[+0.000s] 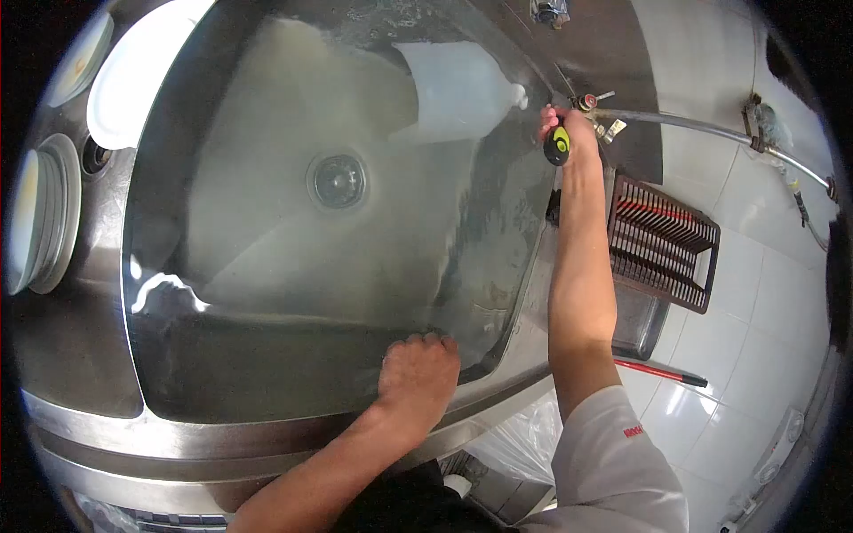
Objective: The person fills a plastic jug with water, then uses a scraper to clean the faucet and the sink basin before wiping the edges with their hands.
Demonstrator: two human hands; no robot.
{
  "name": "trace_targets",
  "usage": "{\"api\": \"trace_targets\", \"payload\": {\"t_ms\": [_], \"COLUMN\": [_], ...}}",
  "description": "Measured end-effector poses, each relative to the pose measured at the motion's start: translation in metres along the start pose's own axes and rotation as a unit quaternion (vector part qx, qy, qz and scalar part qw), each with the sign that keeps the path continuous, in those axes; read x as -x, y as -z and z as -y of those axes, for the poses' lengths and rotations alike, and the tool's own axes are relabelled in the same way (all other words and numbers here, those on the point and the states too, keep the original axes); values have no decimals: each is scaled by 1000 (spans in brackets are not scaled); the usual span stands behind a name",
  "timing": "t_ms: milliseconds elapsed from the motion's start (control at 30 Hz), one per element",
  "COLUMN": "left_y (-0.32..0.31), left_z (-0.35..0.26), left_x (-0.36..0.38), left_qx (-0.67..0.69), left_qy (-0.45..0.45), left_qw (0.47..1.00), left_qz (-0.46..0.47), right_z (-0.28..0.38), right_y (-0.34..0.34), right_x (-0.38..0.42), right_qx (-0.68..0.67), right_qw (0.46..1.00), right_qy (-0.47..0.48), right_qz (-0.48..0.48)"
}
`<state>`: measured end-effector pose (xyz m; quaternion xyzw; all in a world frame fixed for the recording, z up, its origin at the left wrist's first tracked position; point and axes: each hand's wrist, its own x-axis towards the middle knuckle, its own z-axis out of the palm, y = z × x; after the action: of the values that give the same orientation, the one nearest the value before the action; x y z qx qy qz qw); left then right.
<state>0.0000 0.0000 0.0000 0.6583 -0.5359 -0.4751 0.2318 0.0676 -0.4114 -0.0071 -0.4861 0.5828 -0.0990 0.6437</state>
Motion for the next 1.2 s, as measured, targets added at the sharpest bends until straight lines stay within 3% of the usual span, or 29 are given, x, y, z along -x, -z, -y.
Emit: {"api": "trace_targets", "payload": {"t_ms": [100, 333, 467, 567, 600, 700, 733, 833, 1200], "left_y": [4, -10, -17, -25, -24, -12, -11, -12, -5], "left_z": [20, 8, -1, -1, -4, -3, -4, -6, -8], "left_x": [-9, -4, 1, -2, 2, 1, 1, 6, 6], "left_qx": [-44, -29, -12, -21, -16, -19, -27, -32, -48], "left_qy": [2, 2, 7, 41, 38, 26, 20, 7, -8], "left_qw": [998, 1000, 1000, 998, 997, 996, 996, 995, 994], "left_qz": [-41, -11, 27, 42, 59, 79, 84, 96, 95], "right_z": [2, 5, 2, 9, 0, 5, 3, -3, -5], "right_y": [-19, -6, -11, -8, -8, -7, -14, -16, 3], "right_x": [-10, -9, 10, -3, -5, 0, 0, 4, -11], "right_qx": [17, 31, 27, -17, 56, -6, 8, 38, 11], "right_qw": [998, 999, 999, 1000, 996, 999, 1000, 998, 1000], "right_qy": [63, 11, 47, -17, 68, 9, -4, 37, 12], "right_qz": [3, 31, 4, 17, -4, 33, -3, -15, 20]}}
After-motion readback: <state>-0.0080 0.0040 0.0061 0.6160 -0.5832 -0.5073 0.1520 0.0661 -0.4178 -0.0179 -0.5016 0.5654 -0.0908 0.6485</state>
